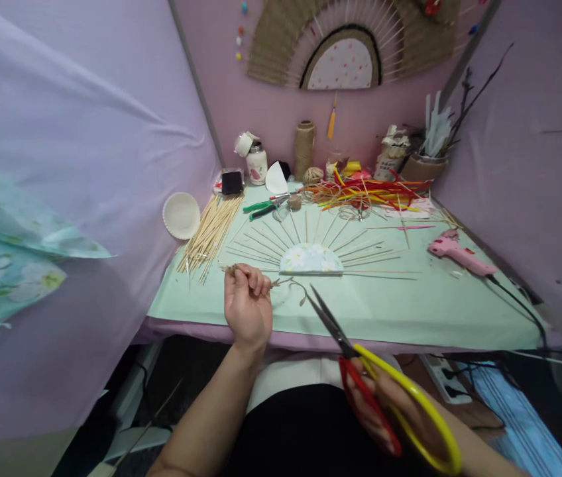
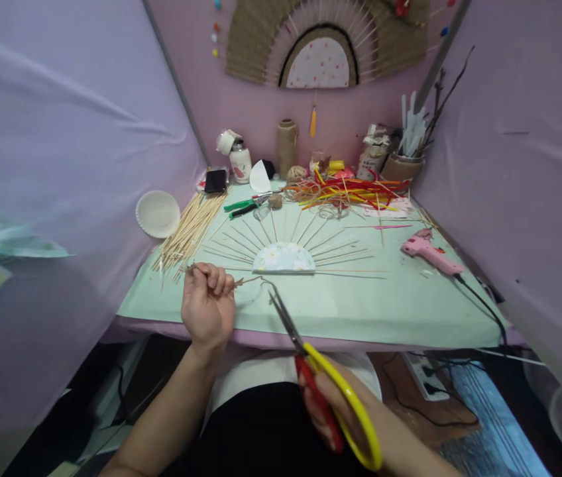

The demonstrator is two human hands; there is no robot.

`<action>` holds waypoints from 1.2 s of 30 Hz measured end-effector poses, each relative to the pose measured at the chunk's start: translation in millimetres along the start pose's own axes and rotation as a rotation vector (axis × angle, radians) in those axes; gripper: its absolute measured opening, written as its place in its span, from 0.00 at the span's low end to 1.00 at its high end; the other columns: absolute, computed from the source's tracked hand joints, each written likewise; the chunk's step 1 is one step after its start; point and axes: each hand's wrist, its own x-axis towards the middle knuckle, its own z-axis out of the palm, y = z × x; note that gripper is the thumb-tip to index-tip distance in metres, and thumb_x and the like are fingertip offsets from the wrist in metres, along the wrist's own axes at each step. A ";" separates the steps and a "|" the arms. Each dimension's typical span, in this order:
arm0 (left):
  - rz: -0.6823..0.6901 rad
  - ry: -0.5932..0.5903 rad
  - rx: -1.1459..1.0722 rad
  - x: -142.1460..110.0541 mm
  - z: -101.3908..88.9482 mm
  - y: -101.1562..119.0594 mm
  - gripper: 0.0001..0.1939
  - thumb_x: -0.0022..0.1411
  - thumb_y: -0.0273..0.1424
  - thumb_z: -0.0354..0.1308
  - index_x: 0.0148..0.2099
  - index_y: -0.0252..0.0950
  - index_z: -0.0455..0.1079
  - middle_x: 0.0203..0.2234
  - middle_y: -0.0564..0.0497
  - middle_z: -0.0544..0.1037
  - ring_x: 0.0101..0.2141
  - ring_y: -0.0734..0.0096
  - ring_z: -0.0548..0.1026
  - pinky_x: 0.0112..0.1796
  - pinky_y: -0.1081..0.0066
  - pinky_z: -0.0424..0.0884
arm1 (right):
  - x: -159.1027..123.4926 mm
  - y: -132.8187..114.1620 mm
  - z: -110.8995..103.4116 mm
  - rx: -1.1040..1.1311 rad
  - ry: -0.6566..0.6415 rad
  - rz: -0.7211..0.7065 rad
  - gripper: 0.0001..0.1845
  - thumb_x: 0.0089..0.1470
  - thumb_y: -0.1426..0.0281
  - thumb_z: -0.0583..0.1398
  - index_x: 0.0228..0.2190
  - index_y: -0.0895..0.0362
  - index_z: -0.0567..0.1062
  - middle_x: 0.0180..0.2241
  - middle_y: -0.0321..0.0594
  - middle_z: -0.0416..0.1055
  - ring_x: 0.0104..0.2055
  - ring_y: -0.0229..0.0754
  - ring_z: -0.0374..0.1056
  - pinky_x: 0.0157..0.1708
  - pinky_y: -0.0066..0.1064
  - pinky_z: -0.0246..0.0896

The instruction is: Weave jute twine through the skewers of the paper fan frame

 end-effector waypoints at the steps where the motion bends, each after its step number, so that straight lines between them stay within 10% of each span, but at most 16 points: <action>1: 0.017 -0.010 0.008 -0.7 -0.9 -0.1 0.09 0.65 0.32 0.54 0.31 0.34 0.64 0.21 0.56 0.55 0.21 0.80 0.54 0.24 0.77 0.56 | 14.6 6.8 7.0 0.041 -0.081 0.029 0.25 0.52 0.46 0.56 0.35 0.56 0.68 0.18 0.33 0.61 0.15 0.31 0.53 0.15 0.25 0.50; 11: 0.068 -0.055 0.016 -5.1 -7.6 -3.3 0.10 0.64 0.32 0.54 0.31 0.35 0.64 0.20 0.56 0.55 0.21 0.79 0.54 0.25 0.76 0.55 | 63.8 -2.0 48.4 0.109 -0.084 0.069 0.25 0.53 0.46 0.55 0.32 0.56 0.63 0.15 0.25 0.56 0.12 0.28 0.50 0.12 0.19 0.48; 25: 0.065 -0.049 0.055 -7.7 -8.9 -3.5 0.11 0.64 0.35 0.55 0.31 0.35 0.63 0.20 0.57 0.54 0.21 0.80 0.54 0.24 0.76 0.55 | 74.6 3.3 53.2 0.011 0.004 0.074 0.27 0.53 0.42 0.51 0.29 0.54 0.61 0.12 0.24 0.52 0.11 0.29 0.47 0.09 0.21 0.47; 29: 0.072 -0.004 0.067 -3.3 -14.7 2.2 0.10 0.64 0.34 0.55 0.31 0.35 0.63 0.20 0.57 0.55 0.21 0.80 0.54 0.24 0.77 0.56 | 61.8 -7.5 27.3 -0.198 0.086 0.046 0.28 0.49 0.41 0.55 0.30 0.54 0.61 0.16 0.25 0.53 0.14 0.29 0.48 0.13 0.22 0.45; 33: 0.010 0.098 0.062 4.2 -25.4 7.4 0.09 0.62 0.33 0.57 0.32 0.35 0.63 0.20 0.57 0.56 0.21 0.81 0.55 0.23 0.78 0.57 | 38.0 -21.5 -35.5 -0.644 0.569 -0.183 0.26 0.46 0.44 0.58 0.30 0.54 0.64 0.22 0.33 0.63 0.23 0.37 0.60 0.22 0.28 0.55; 36: -0.054 0.145 0.049 7.1 -30.0 6.0 0.08 0.62 0.32 0.57 0.32 0.35 0.64 0.21 0.57 0.57 0.20 0.81 0.56 0.23 0.78 0.58 | 12.7 -34.6 -86.9 -1.003 0.903 -0.070 0.23 0.48 0.46 0.56 0.33 0.52 0.67 0.27 0.44 0.71 0.29 0.48 0.68 0.28 0.36 0.57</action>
